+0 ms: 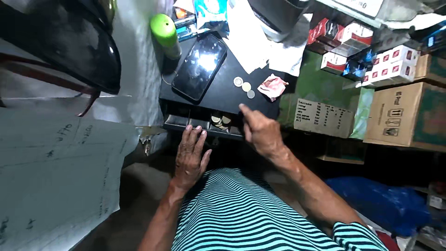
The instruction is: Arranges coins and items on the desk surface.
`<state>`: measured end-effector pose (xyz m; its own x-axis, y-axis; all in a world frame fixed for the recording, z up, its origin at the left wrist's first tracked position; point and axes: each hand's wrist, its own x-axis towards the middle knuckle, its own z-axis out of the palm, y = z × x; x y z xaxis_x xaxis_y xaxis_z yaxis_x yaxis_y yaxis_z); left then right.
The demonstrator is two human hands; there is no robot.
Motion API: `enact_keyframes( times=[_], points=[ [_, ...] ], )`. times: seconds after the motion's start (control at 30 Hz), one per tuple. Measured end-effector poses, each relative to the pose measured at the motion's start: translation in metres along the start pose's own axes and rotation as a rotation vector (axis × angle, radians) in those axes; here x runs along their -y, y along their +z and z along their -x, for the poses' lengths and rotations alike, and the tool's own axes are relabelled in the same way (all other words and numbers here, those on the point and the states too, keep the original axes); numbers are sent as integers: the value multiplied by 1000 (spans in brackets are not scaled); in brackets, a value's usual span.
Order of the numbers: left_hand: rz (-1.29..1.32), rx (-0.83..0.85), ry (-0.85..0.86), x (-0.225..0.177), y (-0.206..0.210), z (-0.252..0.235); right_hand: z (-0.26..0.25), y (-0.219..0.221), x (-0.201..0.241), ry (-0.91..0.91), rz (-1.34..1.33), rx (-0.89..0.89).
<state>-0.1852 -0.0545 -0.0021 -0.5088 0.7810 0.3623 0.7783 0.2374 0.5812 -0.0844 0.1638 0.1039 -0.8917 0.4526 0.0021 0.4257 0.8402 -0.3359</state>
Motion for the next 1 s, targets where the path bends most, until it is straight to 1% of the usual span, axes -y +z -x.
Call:
enact_keyframes(
  times=[0.03,0.1,0.17,0.23,0.4,0.53,0.6,0.77,0.83,0.9,1.0],
  points=[
    [0,-3,0,0,0,0,-11,-6,-7,19,30,-42],
    [-4,-7,5,1,1,1,-33,-14,-17,75,101,-56],
    [-10,-7,9,1,1,0,-49,-13,-23,127,161,-14],
    [-12,-4,2,1,1,0,-55,-10,-24,136,174,41],
    [-5,-9,-6,1,2,1,-30,5,-4,-9,132,80],
    [-5,-12,-11,0,3,1,-27,8,-8,12,112,55],
    [-4,-9,-10,0,2,0,-25,10,-8,-11,108,57],
    [-13,-15,-5,1,3,-2,-7,15,8,-173,30,83],
    [-14,-14,-5,1,3,-2,-22,7,3,-132,16,41],
    [-14,-10,-12,1,3,-1,-48,-3,-7,-30,66,24],
    [-13,-13,-2,1,3,-2,-77,-9,-14,85,159,113]
  ],
)
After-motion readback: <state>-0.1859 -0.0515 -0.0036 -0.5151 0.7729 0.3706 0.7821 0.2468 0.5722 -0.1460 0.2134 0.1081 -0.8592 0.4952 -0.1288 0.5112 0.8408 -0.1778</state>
